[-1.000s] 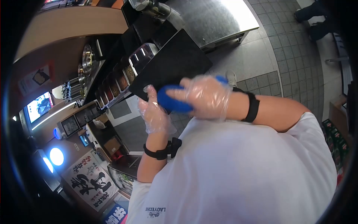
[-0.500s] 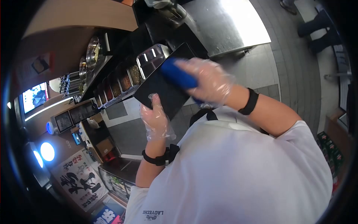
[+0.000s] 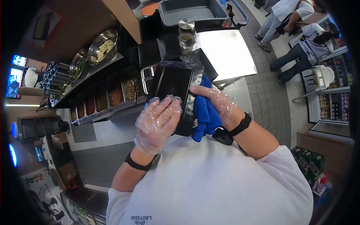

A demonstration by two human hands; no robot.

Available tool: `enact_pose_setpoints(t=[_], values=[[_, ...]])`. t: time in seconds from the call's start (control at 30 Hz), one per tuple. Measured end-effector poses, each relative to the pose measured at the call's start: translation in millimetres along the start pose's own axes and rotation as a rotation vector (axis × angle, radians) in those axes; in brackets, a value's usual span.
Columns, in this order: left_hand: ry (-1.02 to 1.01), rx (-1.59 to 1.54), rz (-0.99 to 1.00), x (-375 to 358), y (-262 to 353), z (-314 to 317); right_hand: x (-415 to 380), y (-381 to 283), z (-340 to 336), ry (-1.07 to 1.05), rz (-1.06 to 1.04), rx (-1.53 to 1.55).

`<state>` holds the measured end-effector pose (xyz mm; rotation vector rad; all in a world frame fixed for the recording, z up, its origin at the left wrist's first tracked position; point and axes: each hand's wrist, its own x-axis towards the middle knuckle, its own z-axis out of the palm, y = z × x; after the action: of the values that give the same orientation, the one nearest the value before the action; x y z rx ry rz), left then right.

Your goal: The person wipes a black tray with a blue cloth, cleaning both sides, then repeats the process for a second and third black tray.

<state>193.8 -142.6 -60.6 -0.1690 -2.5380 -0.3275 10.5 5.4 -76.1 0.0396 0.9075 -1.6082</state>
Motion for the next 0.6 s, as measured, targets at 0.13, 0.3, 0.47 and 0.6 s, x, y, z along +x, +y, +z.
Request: enact_pose_setpoints(t=[0.13, 0.3, 0.47, 0.6], values=[[0.010, -0.097, 0.057, -21, -19, -17, 2, 27, 19, 0.028, 0.053, 0.120], [-0.020, -0.090, 0.079, -42, -49, -32, -2, 45, 39, 0.030, -0.113, 0.197], [-0.067, -1.030, -0.484, -62, -63, -19, -30, 33, 53, -0.002, -0.169, 0.165], [-0.114, -1.825, -0.878, -68, -62, 3, -41, 30, 66, 0.026, -0.253, -0.062]])
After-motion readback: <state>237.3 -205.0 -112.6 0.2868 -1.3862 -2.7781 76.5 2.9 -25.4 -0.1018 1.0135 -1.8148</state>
